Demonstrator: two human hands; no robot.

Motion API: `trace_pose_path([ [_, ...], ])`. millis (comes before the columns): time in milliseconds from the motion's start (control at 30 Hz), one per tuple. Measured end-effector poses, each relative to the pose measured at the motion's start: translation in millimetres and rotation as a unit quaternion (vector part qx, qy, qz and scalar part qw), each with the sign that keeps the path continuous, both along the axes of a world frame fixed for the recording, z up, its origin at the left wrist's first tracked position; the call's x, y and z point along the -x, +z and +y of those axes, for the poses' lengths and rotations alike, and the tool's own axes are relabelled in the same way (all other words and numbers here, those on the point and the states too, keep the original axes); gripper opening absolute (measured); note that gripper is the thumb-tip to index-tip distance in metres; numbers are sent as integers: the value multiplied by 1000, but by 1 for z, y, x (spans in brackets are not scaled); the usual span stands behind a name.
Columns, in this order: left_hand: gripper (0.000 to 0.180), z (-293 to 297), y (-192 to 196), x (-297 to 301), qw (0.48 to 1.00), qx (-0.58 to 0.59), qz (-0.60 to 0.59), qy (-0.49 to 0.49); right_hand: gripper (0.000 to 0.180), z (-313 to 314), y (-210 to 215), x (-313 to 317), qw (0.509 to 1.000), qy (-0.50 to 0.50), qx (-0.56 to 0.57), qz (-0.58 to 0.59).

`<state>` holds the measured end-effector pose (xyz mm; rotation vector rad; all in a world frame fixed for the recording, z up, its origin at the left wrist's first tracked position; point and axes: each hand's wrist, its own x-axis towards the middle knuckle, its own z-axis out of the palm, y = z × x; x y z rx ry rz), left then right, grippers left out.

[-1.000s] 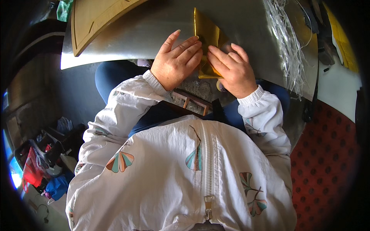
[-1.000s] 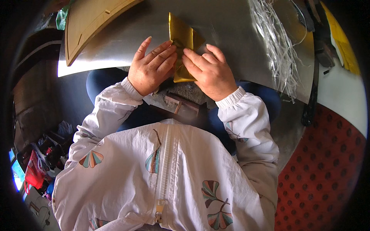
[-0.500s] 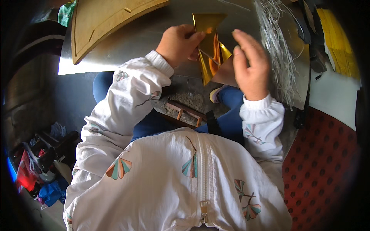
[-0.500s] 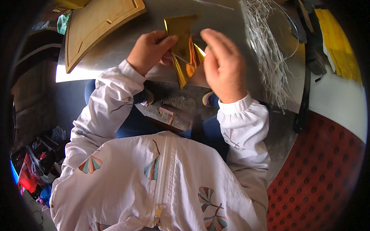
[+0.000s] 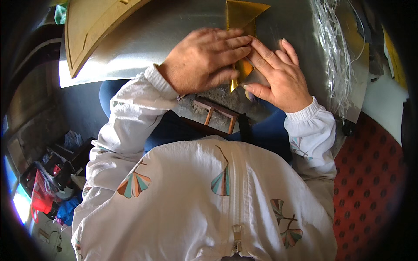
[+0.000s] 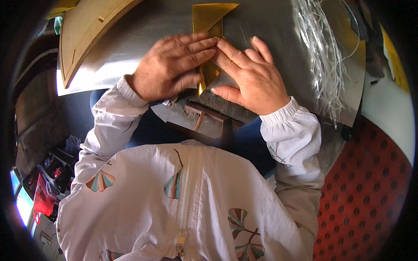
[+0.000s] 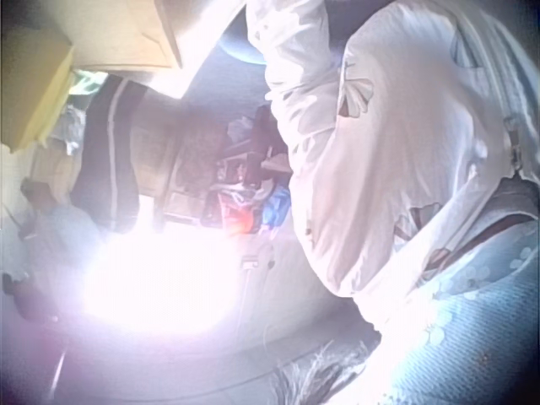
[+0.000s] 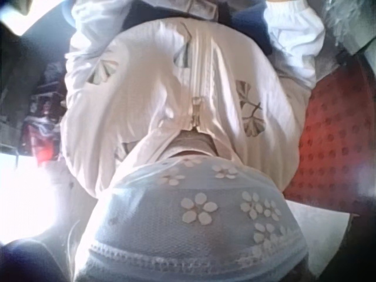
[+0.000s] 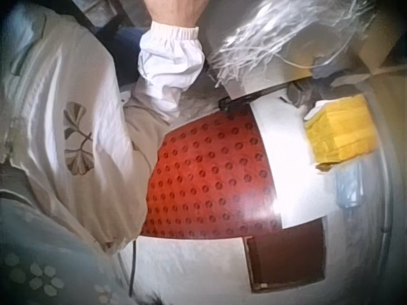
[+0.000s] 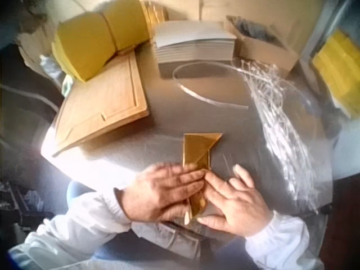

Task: The person folds a rectangular sheet of gold-colored paper by hand on a metal table, creating a triangular origami shape. The person repeats the folding process with a second sheet of the same paper.

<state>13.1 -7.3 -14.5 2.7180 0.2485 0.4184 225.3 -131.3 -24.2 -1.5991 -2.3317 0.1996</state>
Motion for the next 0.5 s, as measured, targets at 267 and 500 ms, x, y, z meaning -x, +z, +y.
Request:
trace_pose_path([
  [267, 79, -18, -14, 13, 998, -18, 53, 39, 64, -9, 0, 5, 1000, -27, -12, -7],
  [500, 37, -26, -17, 6, 991, 54, -74, 93, 52, -13, 2, 9, 999, -28, -22, 25],
])
